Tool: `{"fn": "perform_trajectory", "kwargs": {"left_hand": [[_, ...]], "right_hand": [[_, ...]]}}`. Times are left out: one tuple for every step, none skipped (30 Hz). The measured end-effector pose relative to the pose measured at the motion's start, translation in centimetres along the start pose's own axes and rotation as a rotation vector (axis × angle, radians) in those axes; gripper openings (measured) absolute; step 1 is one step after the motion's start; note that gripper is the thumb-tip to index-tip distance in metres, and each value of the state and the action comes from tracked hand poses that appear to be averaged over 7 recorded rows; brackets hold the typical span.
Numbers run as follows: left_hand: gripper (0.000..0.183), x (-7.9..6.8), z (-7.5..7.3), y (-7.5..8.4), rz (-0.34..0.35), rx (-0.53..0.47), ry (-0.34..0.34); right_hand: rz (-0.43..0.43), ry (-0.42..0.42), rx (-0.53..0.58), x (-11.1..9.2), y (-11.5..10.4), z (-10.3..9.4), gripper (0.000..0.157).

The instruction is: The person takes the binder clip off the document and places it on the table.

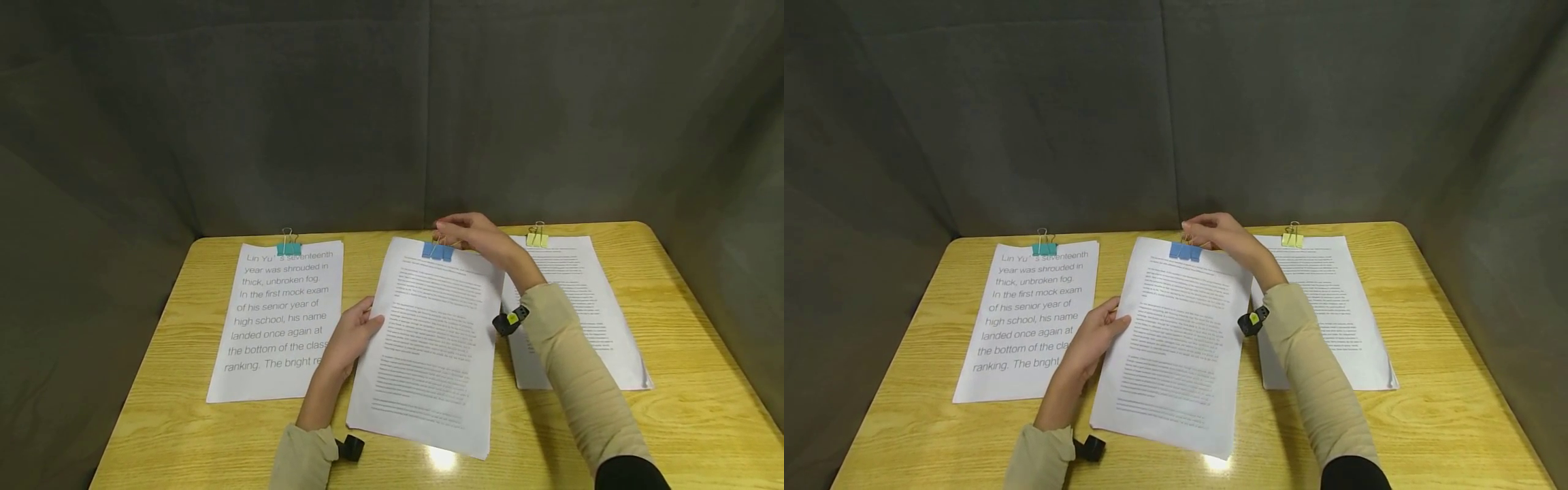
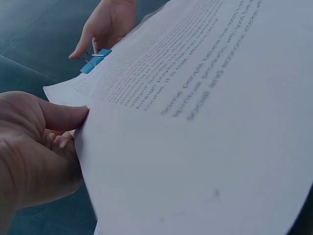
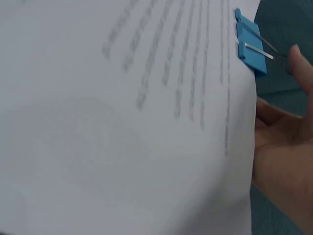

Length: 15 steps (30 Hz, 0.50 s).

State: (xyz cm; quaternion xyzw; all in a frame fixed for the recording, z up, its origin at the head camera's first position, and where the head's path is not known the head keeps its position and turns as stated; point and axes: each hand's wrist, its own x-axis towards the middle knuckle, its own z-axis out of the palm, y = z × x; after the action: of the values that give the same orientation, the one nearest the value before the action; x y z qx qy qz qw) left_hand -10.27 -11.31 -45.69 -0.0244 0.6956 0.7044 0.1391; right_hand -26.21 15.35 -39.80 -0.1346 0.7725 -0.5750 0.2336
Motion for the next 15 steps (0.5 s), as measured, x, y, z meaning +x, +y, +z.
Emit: {"fn": "perform_trajectory", "kwargs": {"left_hand": [[0.041,0.02,-0.02,0.01,-0.002,0.000,0.002],[0.041,0.04,-0.04,0.03,-0.005,0.000,0.003],[0.041,0.05,-0.05,0.04,-0.006,0.000,0.005],[0.041,0.05,-0.06,0.06,-0.006,-0.001,0.004],[0.041,0.03,-0.06,0.09,-0.007,-0.001,0.004],[0.041,0.01,-0.06,0.11,-0.008,-0.002,0.003],[0.041,0.00,-0.06,0.13,-0.010,-0.001,0.002],[0.041,-0.03,-0.06,0.15,-0.009,-0.001,0.000],[0.041,-0.05,-0.06,0.15,-0.004,-0.001,-0.005],[0.041,-0.07,-0.06,0.15,-0.004,-0.003,-0.008],[0.041,-0.06,-0.07,0.12,-0.004,-0.004,-0.011],[0.042,-0.05,-0.08,0.09,-0.004,-0.005,-0.014],[0.042,-0.04,-0.09,0.08,-0.005,-0.007,-0.016],[0.042,-0.02,-0.11,0.03,-0.004,-0.008,-0.020],[0.042,-0.01,-0.12,0.00,-0.004,-0.009,-0.024]], "right_hand": [[0.006,-0.014,0.015,-0.02,0.01,-0.12,0.058],[0.011,-0.025,0.030,0.00,0.06,-0.23,0.056],[0.015,-0.034,0.047,0.03,0.12,-0.30,0.054],[0.018,-0.039,0.058,0.03,0.15,-0.36,0.053],[0.018,-0.045,0.073,0.04,0.18,-0.38,0.052],[0.018,-0.044,0.086,0.05,0.21,-0.38,0.051],[0.014,-0.043,0.095,0.07,0.23,-0.37,0.050],[0.013,-0.036,0.107,0.08,0.24,-0.32,0.048],[0.012,-0.029,0.114,0.08,0.24,-0.28,0.046],[0.011,-0.023,0.117,0.08,0.24,-0.24,0.046],[0.011,-0.015,0.121,0.08,0.23,-0.19,0.045],[0.012,-0.006,0.118,0.08,0.21,-0.15,0.044],[0.013,0.002,0.116,0.08,0.20,-0.13,0.044],[0.016,0.013,0.117,0.06,0.18,-0.13,0.045],[0.018,0.021,0.120,0.04,0.14,-0.10,0.045]]}}
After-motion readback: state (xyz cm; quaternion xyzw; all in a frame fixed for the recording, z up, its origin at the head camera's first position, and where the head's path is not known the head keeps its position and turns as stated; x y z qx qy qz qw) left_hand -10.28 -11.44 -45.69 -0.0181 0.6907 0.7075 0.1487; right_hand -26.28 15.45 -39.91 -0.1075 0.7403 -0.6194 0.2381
